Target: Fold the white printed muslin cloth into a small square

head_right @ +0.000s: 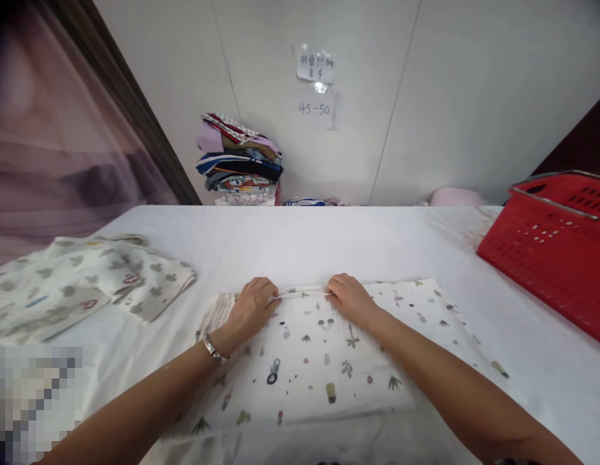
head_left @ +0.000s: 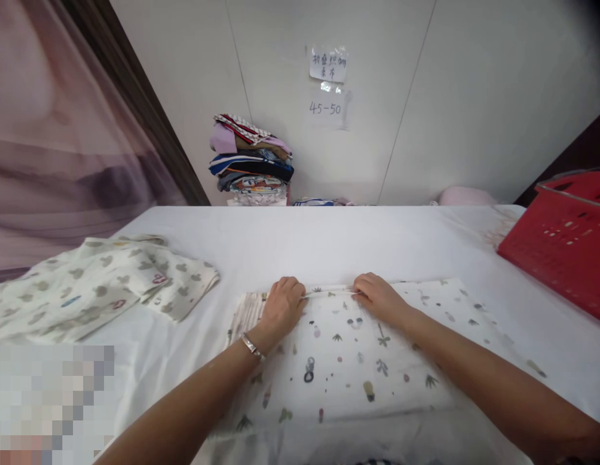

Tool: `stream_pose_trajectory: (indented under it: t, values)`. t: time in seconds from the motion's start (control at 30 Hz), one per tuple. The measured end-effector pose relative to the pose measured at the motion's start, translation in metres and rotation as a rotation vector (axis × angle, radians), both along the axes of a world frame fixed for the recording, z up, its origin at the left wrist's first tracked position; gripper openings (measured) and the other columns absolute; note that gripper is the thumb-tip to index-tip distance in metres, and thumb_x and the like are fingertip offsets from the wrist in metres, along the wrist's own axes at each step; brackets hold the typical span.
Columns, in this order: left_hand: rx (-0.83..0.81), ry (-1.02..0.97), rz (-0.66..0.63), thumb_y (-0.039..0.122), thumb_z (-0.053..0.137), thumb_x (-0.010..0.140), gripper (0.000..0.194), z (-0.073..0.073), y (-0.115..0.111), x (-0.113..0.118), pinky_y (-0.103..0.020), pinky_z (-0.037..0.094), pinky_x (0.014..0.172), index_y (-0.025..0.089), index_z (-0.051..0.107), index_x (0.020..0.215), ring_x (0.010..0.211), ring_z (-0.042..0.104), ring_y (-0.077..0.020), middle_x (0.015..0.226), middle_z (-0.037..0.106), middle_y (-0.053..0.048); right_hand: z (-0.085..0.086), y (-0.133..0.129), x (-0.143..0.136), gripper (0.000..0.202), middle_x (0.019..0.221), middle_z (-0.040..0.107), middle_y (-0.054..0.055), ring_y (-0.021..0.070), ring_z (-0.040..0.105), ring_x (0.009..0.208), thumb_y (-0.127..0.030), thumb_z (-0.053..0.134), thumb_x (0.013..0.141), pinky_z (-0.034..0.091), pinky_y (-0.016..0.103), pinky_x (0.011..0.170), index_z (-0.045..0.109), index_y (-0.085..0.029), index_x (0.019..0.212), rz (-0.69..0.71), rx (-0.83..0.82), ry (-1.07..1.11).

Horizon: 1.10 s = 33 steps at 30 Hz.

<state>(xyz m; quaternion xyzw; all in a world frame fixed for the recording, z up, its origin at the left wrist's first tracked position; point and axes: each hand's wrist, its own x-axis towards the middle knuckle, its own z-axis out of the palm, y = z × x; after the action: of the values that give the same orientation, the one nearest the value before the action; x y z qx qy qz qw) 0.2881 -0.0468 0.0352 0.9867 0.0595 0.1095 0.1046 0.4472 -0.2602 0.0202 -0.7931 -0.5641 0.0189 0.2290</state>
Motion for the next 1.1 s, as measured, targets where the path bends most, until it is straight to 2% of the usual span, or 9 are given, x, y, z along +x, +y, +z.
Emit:
stream_pose_trajectory:
  t: [0.23,0.4,0.5,0.67,0.77,0.9,1.1]
  values:
    - [-0.021,-0.004,-0.085,0.008,0.048,0.078,0.009,0.0,-0.001,-0.004,-0.035,0.04,0.082,0.017,0.05,0.08,0.082,0.051,-0.0186,0.082,0.057,-0.005,-0.003,-0.008,0.001,0.01,0.101,0.057,0.008,0.0204,0.05,0.094,-0.019,0.046,0.088,0.04,0.036,0.08,0.05,-0.02,0.078,0.069,0.041,-0.011]
    - [-0.053,0.026,-0.061,0.018,0.052,0.08,0.002,0.001,0.0,-0.006,-0.035,0.041,0.08,0.018,0.05,0.08,0.074,0.053,-0.0175,0.073,0.057,-0.002,0.0,-0.009,0.001,0.01,0.085,0.058,0.005,0.019,0.051,0.082,-0.022,0.046,0.088,0.039,0.035,0.075,0.051,-0.02,0.079,0.034,-0.039,-0.013]
    - [-0.107,0.003,-0.03,0.023,0.054,0.082,0.006,0.004,0.0,-0.005,-0.034,0.042,0.078,0.018,0.051,0.084,0.077,0.055,-0.0179,0.078,0.06,-0.002,0.007,-0.008,0.001,0.011,0.082,0.057,0.004,0.0178,0.051,0.079,-0.021,0.044,0.088,0.039,0.032,0.072,0.051,-0.02,0.079,0.006,-0.04,0.041]
    - [-0.147,-0.027,0.056,0.019,0.05,0.085,0.016,0.006,-0.001,0.003,-0.034,0.043,0.082,0.018,0.054,0.1,0.089,0.057,-0.0194,0.095,0.063,-0.006,0.009,-0.001,0.006,0.012,0.086,0.057,0.002,0.0145,0.052,0.074,-0.024,0.043,0.088,0.04,0.027,0.066,0.053,-0.021,0.083,-0.15,0.016,0.132]
    - [-0.138,0.014,0.057,0.016,0.048,0.085,0.021,0.003,0.0,0.01,-0.035,0.042,0.086,0.017,0.056,0.104,0.097,0.056,-0.0202,0.102,0.062,-0.007,-0.001,0.005,0.012,0.013,0.09,0.057,0.003,0.0142,0.054,0.076,-0.023,0.043,0.088,0.041,0.027,0.069,0.056,-0.021,0.088,-0.148,-0.005,0.13]
    - [-0.129,0.099,0.054,0.018,0.047,0.085,0.017,-0.002,0.002,0.015,-0.035,0.043,0.083,0.016,0.062,0.095,0.092,0.055,-0.0202,0.095,0.062,-0.007,-0.012,0.007,0.017,0.017,0.097,0.058,0.005,0.0169,0.055,0.088,-0.022,0.047,0.087,0.043,0.03,0.076,0.059,-0.021,0.098,-0.151,-0.054,0.13]
    - [-0.161,0.044,0.02,0.02,0.051,0.083,0.015,-0.004,0.009,0.013,-0.035,0.043,0.085,0.017,0.062,0.093,0.092,0.053,-0.0197,0.096,0.06,-0.007,-0.007,0.0,0.019,0.016,0.101,0.06,0.007,0.0211,0.053,0.098,-0.022,0.049,0.087,0.043,0.035,0.084,0.061,-0.021,0.097,-0.084,-0.09,0.095]
